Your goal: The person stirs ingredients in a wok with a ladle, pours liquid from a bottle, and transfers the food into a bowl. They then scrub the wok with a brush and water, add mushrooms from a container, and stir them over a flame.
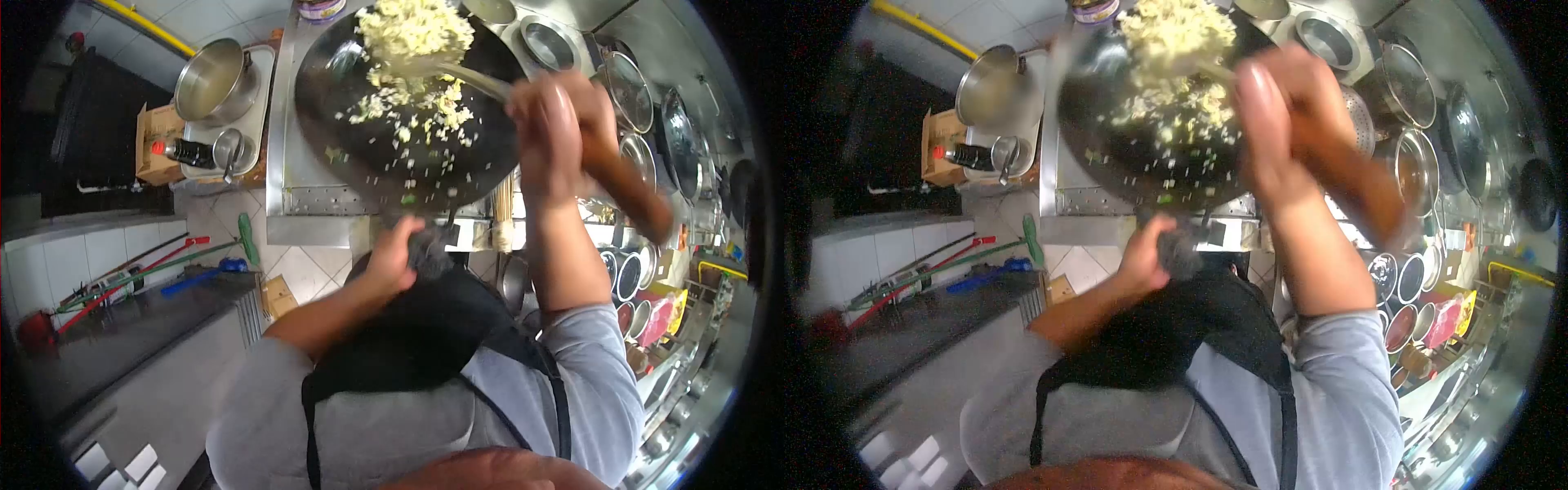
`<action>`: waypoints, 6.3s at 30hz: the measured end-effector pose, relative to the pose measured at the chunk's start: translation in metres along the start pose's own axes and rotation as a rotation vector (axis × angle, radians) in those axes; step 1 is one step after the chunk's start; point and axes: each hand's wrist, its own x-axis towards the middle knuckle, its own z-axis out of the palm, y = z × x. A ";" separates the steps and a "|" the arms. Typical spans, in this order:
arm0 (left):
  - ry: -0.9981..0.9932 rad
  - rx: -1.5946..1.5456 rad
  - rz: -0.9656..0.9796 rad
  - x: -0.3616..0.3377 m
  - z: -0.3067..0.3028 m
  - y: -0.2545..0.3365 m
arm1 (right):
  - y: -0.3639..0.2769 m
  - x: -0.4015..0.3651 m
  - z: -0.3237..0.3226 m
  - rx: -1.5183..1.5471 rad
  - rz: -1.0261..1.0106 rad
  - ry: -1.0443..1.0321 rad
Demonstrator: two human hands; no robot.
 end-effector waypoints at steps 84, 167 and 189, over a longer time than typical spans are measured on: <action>-0.324 -0.220 -0.085 0.044 0.017 0.064 | 0.072 -0.028 -0.067 -0.508 0.932 -0.487; 0.006 -0.069 -0.063 0.092 0.035 0.066 | 0.085 -0.045 -0.081 -1.044 0.676 -0.389; 0.029 0.193 0.121 0.058 -0.066 0.003 | -0.014 -0.113 -0.051 -1.264 0.639 -0.644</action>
